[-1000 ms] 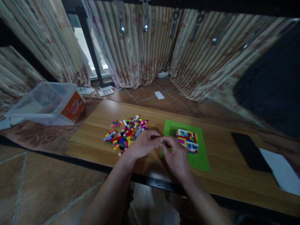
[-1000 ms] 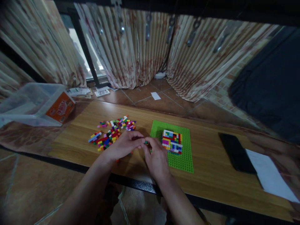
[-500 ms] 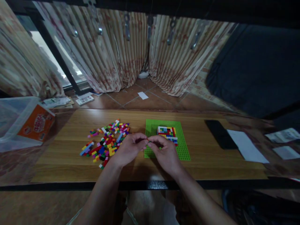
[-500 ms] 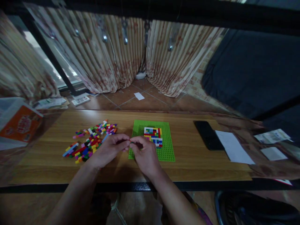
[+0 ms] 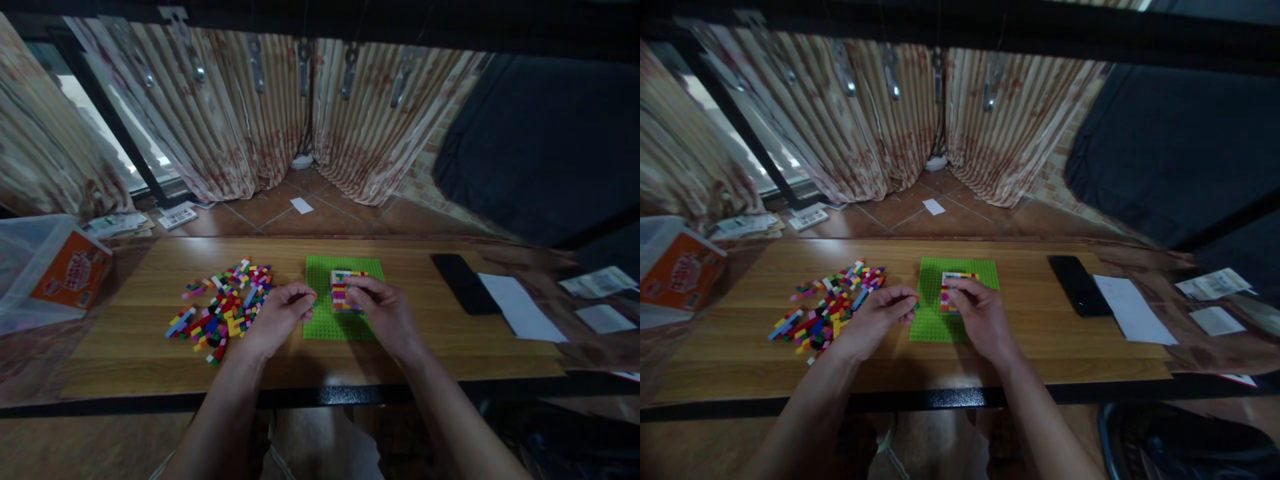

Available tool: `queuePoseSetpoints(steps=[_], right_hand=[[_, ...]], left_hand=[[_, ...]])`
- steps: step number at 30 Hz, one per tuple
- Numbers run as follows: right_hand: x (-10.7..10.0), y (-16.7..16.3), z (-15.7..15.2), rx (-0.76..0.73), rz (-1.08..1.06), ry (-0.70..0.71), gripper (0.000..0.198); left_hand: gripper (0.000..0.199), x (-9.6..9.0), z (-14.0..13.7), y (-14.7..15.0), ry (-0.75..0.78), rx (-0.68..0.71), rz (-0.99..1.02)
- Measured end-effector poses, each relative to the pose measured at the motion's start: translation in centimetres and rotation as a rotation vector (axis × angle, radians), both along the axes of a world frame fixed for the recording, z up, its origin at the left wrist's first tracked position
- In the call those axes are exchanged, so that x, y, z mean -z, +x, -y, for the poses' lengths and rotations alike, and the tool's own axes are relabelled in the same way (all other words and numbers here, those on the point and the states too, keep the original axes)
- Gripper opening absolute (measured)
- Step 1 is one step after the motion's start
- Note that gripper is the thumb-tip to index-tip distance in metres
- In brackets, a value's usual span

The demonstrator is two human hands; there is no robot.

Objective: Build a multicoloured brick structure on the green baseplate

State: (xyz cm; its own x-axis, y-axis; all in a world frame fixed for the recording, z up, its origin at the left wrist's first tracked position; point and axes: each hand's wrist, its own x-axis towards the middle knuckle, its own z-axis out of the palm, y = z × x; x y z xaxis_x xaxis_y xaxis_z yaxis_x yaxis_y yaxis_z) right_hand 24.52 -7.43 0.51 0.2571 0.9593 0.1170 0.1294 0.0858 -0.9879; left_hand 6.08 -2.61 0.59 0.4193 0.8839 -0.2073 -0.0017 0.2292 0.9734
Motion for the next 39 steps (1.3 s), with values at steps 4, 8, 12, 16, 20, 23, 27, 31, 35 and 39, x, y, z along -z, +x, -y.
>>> queuePoseSetpoints(steps=[4,8,12,16,20,23,27,31,35,39], right_hand=[[0.3,3.3,-0.1,0.128,0.152,-0.077,0.023],[0.8,5.2,0.3,0.140,0.309,-0.162,0.019],[1.1,5.9,0.9,0.104,0.408,-0.146,0.016],[1.5,6.2,1.1,0.098,0.325,-0.095,0.013],[2.3,6.2,0.8,0.055,0.179,-0.101,0.015],[2.8,6.0,0.6,0.049,0.129,-0.116,0.014],[3.3,5.7,0.3,0.051,0.128,-0.137,0.012],[3.6,5.6,0.0,0.072,0.116,-0.142,0.013],[3.5,5.6,-0.2,0.096,0.067,-0.174,0.020],[3.0,5.7,-0.1,0.117,0.024,-0.211,0.029]], left_hand=[[0.019,0.4,-0.2,0.4,0.018,0.001,-0.050],[0.019,0.7,-0.3,0.8,0.037,0.015,-0.092],[0.019,0.9,-0.3,1.5,0.058,0.037,-0.135],[0.019,0.9,-0.3,1.9,0.064,0.068,-0.172],[0.021,1.0,-0.4,2.1,0.102,0.084,-0.217],[0.021,1.2,-0.5,2.1,0.122,0.087,-0.232],[0.021,1.6,-0.5,2.1,0.120,0.090,-0.221],[0.020,1.7,-0.6,2.0,0.138,0.081,-0.221],[0.018,1.7,-0.6,1.9,0.162,0.081,-0.229],[0.016,1.7,-0.5,1.8,0.184,0.071,-0.229]])
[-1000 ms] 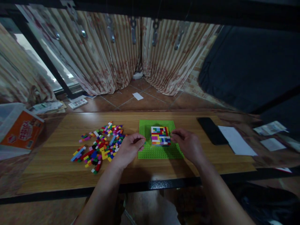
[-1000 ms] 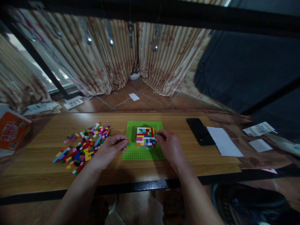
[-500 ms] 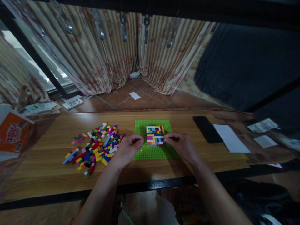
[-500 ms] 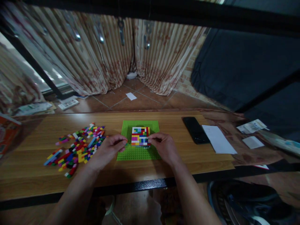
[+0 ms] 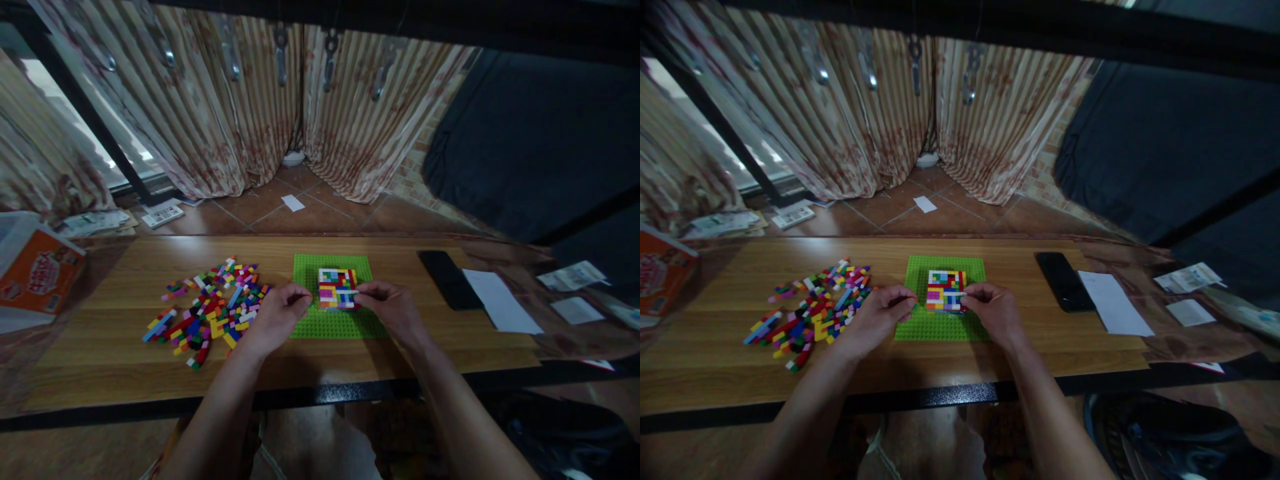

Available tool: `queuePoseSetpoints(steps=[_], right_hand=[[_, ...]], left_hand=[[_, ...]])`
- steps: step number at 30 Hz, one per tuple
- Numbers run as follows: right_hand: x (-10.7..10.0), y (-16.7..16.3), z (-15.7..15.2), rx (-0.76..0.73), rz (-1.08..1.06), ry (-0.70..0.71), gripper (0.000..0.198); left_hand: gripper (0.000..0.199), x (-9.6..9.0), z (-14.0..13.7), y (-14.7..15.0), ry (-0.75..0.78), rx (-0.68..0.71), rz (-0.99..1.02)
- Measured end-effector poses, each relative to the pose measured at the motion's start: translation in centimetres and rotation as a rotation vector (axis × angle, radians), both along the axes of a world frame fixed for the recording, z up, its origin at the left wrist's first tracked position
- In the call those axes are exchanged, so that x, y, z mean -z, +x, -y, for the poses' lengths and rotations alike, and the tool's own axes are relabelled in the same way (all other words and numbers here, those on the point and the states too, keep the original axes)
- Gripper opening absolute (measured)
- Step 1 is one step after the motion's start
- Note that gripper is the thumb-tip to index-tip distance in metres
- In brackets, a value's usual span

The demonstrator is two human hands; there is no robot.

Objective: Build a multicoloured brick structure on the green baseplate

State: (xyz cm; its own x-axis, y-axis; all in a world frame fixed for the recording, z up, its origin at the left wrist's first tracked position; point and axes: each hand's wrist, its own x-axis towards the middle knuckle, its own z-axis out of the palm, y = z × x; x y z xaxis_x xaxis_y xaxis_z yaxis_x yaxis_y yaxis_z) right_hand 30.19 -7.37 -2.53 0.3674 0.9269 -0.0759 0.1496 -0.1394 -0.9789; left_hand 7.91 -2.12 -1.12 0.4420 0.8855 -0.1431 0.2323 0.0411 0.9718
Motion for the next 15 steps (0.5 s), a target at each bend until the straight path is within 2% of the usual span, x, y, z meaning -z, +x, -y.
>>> queuePoseSetpoints(steps=[8,15], right_hand=[[-0.11,0.58,-0.05,0.028,0.063,-0.029,0.030],[0.09,0.39,-0.14,-0.030,0.205,-0.094,0.032]], left_hand=[[0.017,-0.02,0.11,0.00,-0.006,-0.026,-0.001],[0.016,-0.02,0.00,0.03,0.011,-0.016,-0.008]])
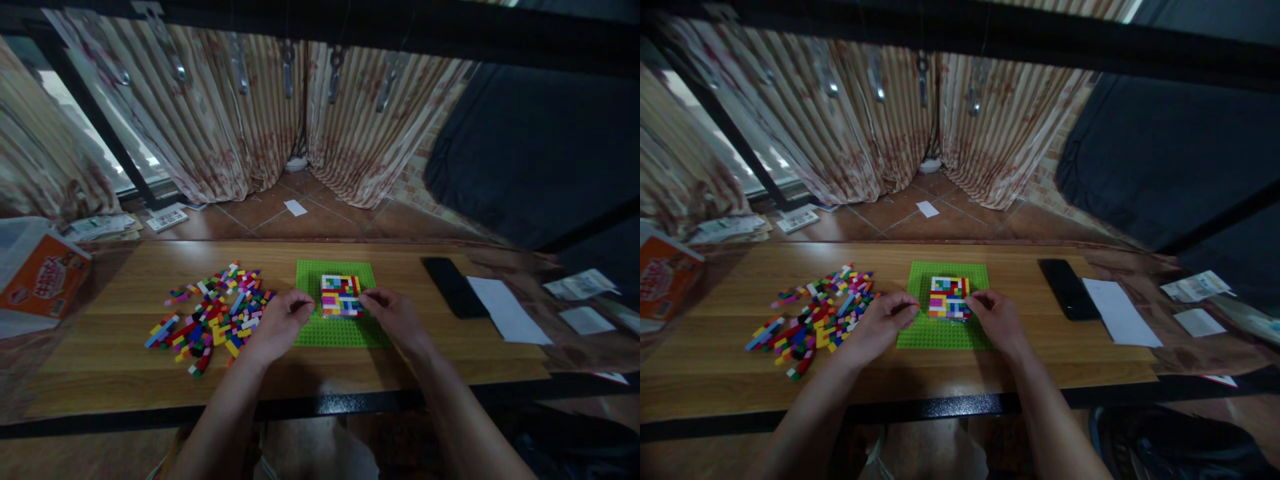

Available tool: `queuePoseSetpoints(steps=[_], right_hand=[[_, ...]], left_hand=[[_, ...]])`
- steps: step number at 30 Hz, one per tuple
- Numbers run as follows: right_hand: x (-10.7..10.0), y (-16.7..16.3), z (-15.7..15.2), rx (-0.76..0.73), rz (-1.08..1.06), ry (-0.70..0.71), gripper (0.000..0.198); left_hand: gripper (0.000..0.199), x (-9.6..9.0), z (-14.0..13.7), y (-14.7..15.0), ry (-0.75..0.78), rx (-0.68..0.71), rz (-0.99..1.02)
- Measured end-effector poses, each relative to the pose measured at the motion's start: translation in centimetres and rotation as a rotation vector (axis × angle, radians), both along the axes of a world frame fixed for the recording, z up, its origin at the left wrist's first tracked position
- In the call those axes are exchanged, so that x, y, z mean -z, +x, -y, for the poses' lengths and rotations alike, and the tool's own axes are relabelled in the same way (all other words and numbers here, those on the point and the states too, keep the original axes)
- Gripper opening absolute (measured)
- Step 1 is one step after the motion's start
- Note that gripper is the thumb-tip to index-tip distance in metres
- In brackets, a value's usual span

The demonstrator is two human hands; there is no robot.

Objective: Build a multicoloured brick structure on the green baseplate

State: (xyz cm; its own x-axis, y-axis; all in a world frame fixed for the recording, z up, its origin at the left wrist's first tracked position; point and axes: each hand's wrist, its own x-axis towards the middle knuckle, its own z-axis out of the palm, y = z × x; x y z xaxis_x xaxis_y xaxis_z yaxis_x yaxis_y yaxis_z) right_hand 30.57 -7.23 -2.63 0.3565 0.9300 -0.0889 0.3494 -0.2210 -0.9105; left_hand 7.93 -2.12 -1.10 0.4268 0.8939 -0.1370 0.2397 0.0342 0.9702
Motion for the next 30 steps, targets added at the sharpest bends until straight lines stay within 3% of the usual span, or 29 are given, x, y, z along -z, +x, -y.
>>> queuePoseSetpoints(steps=[17,24,28,30], right_hand=[[1.0,-0.2,-0.3,0.025,0.084,0.033,0.030],[0.3,0.1,-0.1,-0.001,0.099,0.027,0.032],[-1.0,-0.9,0.4,0.053,0.075,0.189,0.031],[-1.7,-2.0,0.7,0.006,0.058,0.306,0.025]], left_hand=[[0.018,0.2,0.0,0.1,0.004,0.005,-0.003],[0.020,0.2,0.4,0.2,-0.046,0.017,0.001],[0.017,-0.3,0.5,0.4,-0.133,-0.014,0.090],[0.016,-0.7,0.6,0.4,-0.193,-0.014,0.149]])
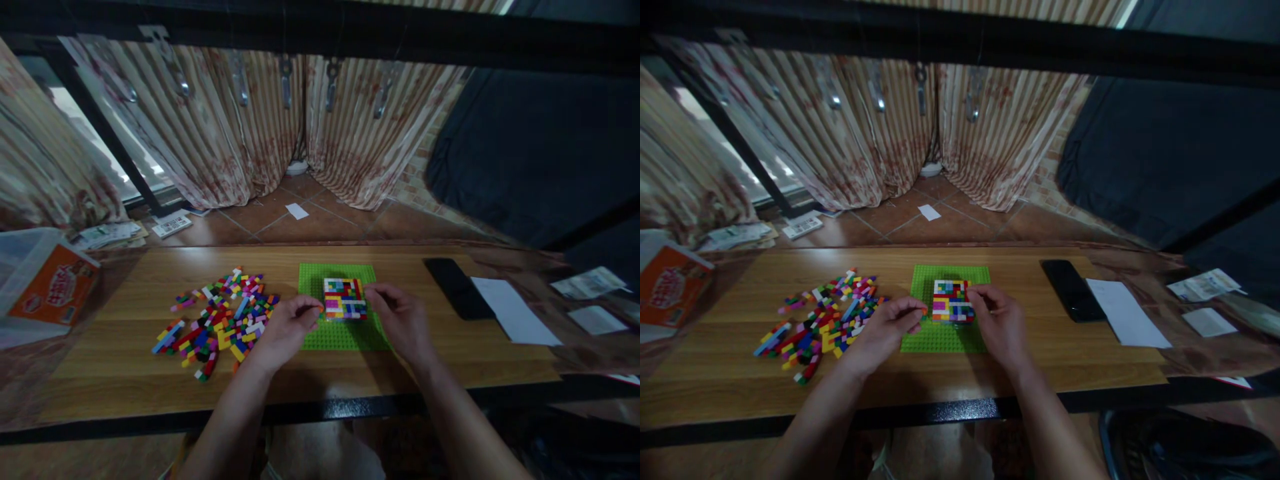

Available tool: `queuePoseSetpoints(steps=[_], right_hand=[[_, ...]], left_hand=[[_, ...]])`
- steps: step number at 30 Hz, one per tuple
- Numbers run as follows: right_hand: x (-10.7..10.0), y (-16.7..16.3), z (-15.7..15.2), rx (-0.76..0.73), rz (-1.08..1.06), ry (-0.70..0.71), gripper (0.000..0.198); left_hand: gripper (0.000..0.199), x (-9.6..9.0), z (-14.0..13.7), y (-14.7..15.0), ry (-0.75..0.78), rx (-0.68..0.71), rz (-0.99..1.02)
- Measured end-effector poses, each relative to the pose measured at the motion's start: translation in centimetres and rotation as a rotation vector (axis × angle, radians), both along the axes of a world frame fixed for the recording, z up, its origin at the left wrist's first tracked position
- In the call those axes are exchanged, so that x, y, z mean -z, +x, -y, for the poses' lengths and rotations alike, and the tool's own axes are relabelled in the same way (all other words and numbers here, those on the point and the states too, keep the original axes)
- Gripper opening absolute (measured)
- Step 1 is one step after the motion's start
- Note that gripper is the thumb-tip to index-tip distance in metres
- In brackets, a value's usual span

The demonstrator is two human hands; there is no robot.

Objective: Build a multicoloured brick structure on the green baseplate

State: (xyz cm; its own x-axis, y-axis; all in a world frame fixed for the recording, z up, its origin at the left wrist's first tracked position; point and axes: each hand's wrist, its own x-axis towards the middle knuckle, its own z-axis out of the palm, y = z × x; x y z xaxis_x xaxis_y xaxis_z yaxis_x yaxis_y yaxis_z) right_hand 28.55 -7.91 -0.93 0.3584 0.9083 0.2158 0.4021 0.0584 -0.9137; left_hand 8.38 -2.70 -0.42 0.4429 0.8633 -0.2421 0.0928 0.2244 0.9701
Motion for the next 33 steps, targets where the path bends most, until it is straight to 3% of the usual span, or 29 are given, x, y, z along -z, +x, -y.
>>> queuePoseSetpoints(steps=[5,9,17,28,33], right_hand=[[-1.2,-2.8,0.6,-0.320,0.086,0.089,0.021],[-1.3,-3.4,0.8,-0.421,0.117,0.074,0.025],[-0.9,-4.2,1.1,-0.405,0.078,0.036,0.025],[-0.7,-4.7,1.1,-0.397,0.105,0.028,0.023],[-0.7,-3.2,0.6,-0.196,-0.035,0.068,0.016]], left_hand=[[0.024,-0.7,0.4,-0.2,-0.151,0.017,0.177],[0.030,-0.8,0.8,-0.4,-0.251,0.068,0.305],[0.034,-0.5,1.1,-0.5,-0.335,0.092,0.450],[0.039,-0.7,1.2,-0.6,-0.346,0.055,0.442],[0.039,-0.9,1.0,-0.5,-0.282,0.007,0.343]])
